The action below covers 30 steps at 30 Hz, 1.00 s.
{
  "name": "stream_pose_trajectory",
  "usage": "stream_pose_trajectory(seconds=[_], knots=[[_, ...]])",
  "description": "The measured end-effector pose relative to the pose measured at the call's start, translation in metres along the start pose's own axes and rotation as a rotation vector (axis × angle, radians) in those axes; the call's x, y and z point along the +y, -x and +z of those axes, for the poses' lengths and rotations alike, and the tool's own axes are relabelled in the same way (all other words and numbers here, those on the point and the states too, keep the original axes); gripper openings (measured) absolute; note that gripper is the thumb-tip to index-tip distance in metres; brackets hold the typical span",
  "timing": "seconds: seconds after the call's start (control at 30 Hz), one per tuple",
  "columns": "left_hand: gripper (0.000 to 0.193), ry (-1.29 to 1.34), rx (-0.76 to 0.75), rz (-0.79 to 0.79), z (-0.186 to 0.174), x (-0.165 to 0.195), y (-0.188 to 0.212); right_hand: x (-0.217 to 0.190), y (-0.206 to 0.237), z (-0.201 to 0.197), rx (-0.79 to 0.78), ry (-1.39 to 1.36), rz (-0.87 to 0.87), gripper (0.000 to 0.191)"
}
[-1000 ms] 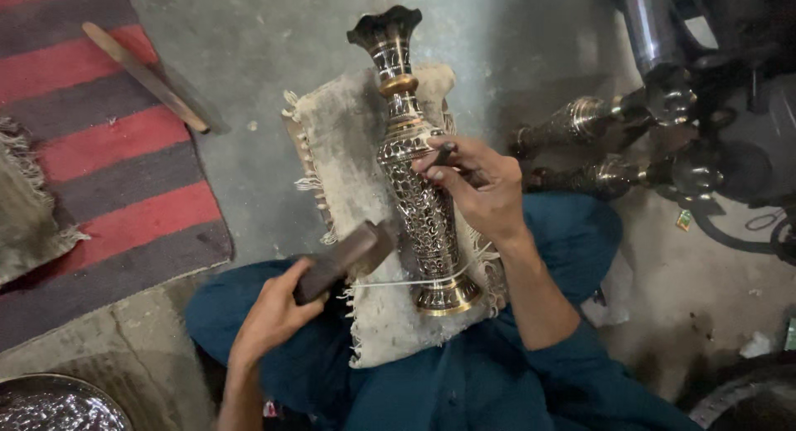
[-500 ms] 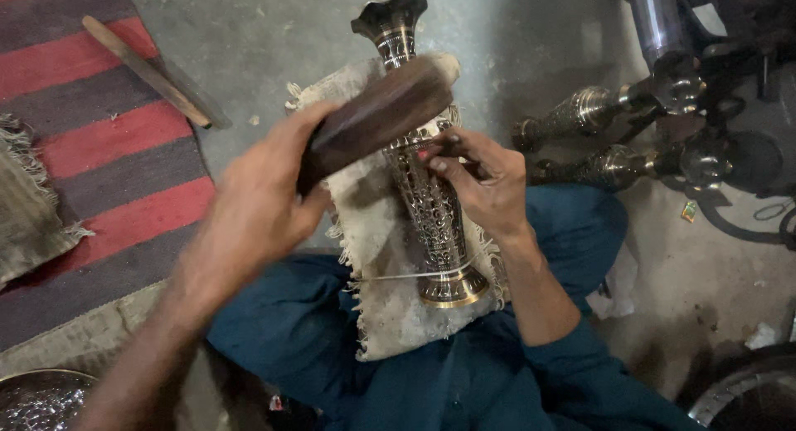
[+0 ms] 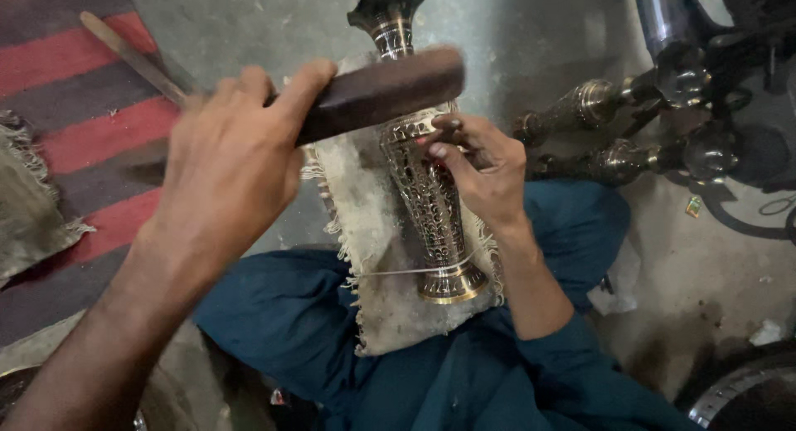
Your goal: The person uses a hammer and a small metal punch to engrave a decorative pattern on a silver-colored metal vase. The vase is held steady on a cloth pad on the lap while the person repeatedly taps the punch to create small indentations in the metal surface.
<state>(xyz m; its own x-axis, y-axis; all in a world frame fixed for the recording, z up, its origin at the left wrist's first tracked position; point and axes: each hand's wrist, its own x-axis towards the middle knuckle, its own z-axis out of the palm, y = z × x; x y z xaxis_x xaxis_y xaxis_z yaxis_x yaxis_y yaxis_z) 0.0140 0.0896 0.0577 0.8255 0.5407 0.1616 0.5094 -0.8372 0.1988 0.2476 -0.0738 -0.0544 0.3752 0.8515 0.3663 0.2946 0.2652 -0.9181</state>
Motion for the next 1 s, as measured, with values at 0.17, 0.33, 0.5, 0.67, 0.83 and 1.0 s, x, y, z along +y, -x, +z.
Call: stream_pose_trajectory(seconds=[0.17, 0.33, 0.5, 0.67, 0.83, 1.0], knots=[[0.082, 0.390, 0.007, 0.055, -0.001, 0.003, 0.003, -0.004, -0.002, -0.002, -0.027, 0.144, -0.015, 0.033], [0.079, 0.559, 0.120, 0.092, 0.001, 0.008, 0.004, -0.004, -0.005, -0.001, -0.040, 0.212, -0.101, 0.032], [0.070, 0.003, 0.106, 0.118, 0.009, 0.006, 0.002, -0.003, -0.003, -0.004, -0.072, 0.214, -0.078, 0.023], [0.068, -0.012, 0.109, 0.098, 0.015, 0.006, 0.004, 0.002, -0.006, -0.005, -0.082, 0.220, -0.118, 0.021], [0.064, 0.122, 0.123, 0.085, 0.017, 0.005, 0.003, 0.003, -0.005, -0.004, -0.074, 0.092, -0.108, 0.026], [0.062, 0.046, 0.114, 0.070, 0.016, 0.003, 0.004, 0.000, -0.006, -0.003, -0.076, 0.075, -0.101, 0.028]])
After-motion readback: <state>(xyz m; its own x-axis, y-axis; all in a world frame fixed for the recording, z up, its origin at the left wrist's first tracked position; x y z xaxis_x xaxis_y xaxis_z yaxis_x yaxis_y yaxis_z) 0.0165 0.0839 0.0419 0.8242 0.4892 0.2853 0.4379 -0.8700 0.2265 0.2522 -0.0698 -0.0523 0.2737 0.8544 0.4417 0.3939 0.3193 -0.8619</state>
